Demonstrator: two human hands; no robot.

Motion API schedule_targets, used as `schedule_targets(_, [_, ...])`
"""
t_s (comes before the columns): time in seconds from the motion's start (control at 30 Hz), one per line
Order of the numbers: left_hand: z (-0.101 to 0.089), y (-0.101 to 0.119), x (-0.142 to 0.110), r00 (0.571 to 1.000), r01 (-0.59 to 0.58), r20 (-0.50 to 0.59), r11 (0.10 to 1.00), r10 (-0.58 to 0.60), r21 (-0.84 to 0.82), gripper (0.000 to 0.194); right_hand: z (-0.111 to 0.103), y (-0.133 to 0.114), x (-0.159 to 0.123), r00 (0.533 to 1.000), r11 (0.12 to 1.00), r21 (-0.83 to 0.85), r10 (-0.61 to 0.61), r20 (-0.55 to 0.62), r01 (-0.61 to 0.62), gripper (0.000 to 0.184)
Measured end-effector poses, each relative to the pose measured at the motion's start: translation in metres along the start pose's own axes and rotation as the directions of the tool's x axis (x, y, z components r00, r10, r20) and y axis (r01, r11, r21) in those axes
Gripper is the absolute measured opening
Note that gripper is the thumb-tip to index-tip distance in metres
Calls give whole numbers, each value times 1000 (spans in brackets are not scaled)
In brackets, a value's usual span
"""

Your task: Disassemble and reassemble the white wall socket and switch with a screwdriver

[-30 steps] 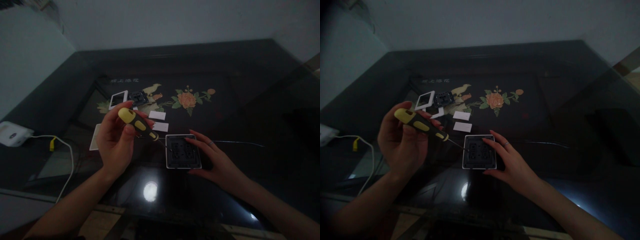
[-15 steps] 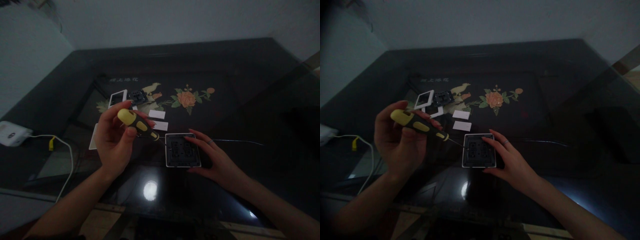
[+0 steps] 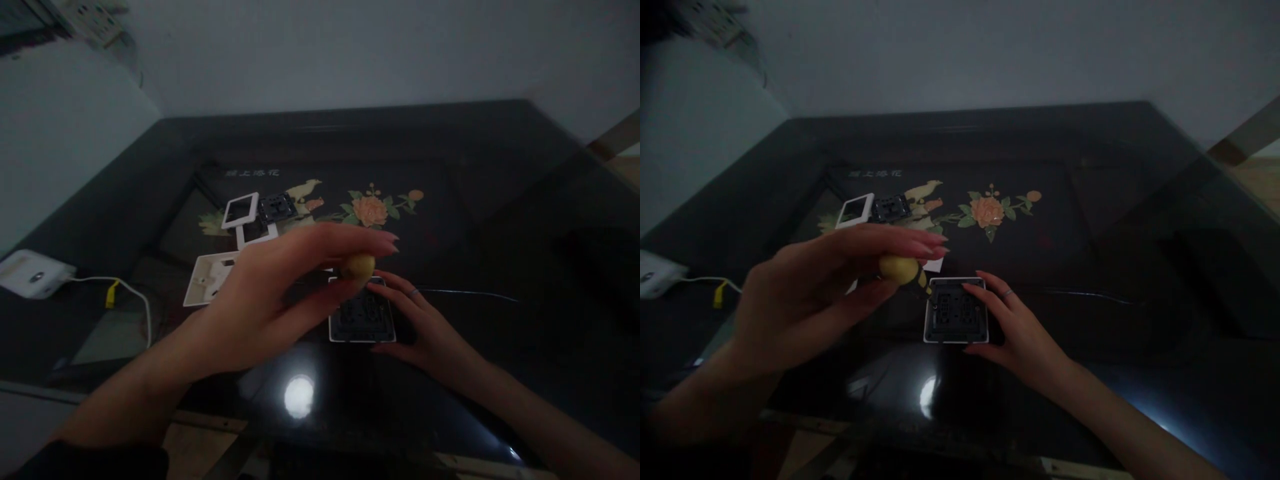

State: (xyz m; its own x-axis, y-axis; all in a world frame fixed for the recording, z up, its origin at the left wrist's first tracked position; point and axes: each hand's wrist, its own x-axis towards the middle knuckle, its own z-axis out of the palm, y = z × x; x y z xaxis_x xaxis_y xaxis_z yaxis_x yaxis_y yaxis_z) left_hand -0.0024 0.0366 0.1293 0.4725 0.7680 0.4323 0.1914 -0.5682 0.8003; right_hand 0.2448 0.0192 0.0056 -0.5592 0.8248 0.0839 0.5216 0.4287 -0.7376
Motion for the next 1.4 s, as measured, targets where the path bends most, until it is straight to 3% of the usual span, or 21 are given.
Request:
schedule_targets(0.1, [-10, 1, 3, 996, 29, 88, 1000, -29, 2, 30, 0, 0, 0, 1000, 1000, 9, 2, 9, -2, 76])
schedule_targets(0.2, [-19, -2, 6, 988, -86, 139, 989, 69, 119, 28, 0, 0, 0, 1000, 1000, 15, 16, 18, -16, 78])
schedule_targets(0.3, [-20, -6, 8, 974, -216, 121, 943, 191, 254, 23, 0, 1, -1, 1000, 1000, -2, 19, 13, -19, 77])
schedule_targets(0.5, [-6, -15, 7, 957, -262, -1, 862, 291, 433, 14, 1, 1, -1, 999, 999, -20, 39, 8, -39, 75])
schedule_targets(0.6, [-5, -10, 9, 970, -199, -65, 919, 234, 340, 16, 0, 1, 0, 1000, 1000, -10, 25, 4, -25, 74])
schedule_targets(0.7, [-11, 3, 10, 999, -46, -19, 987, 50, 151, 27, 0, 1, -1, 1000, 999, -31, 14, -4, -14, 78])
schedule_targets(0.77, [-15, 8, 10, 999, -14, 37, 996, 10, 87, 29, 0, 2, -1, 1000, 999, -48, 17, -2, -17, 79])
schedule_targets(0.87, [-15, 0, 7, 996, -72, 70, 988, 63, 139, 30, -1, 1, -1, 1000, 999, -49, 21, -4, -22, 79])
schedule_targets(0.97, [-7, -15, 7, 968, -244, 9, 935, 250, 256, 22, -1, 0, -1, 1000, 999, -38, 24, 3, -24, 77])
schedule_targets(1.03, [-4, -18, 8, 953, -286, -19, 917, 303, 277, 23, 0, 0, -1, 1000, 999, -37, 27, 6, -27, 76])
schedule_targets(1.13, [-5, -10, 8, 991, -123, -27, 977, 130, 176, 32, 0, 1, -1, 1000, 999, -35, 28, 4, -28, 77])
schedule_targets(1.23, [-12, -1, 5, 998, 53, 33, 998, -54, 24, 44, 0, 2, -2, 1000, 999, -30, 27, 4, -27, 80])
schedule_targets(1.3, [-13, -3, 2, 996, 58, 64, 998, -59, 16, 47, 0, 2, -2, 1000, 999, -27, 24, 9, -24, 80])
schedule_targets(1.4, [-8, -16, 0, 993, -103, -47, 985, 111, 140, 43, -1, 1, -1, 1000, 999, -30, 18, 9, -18, 80])
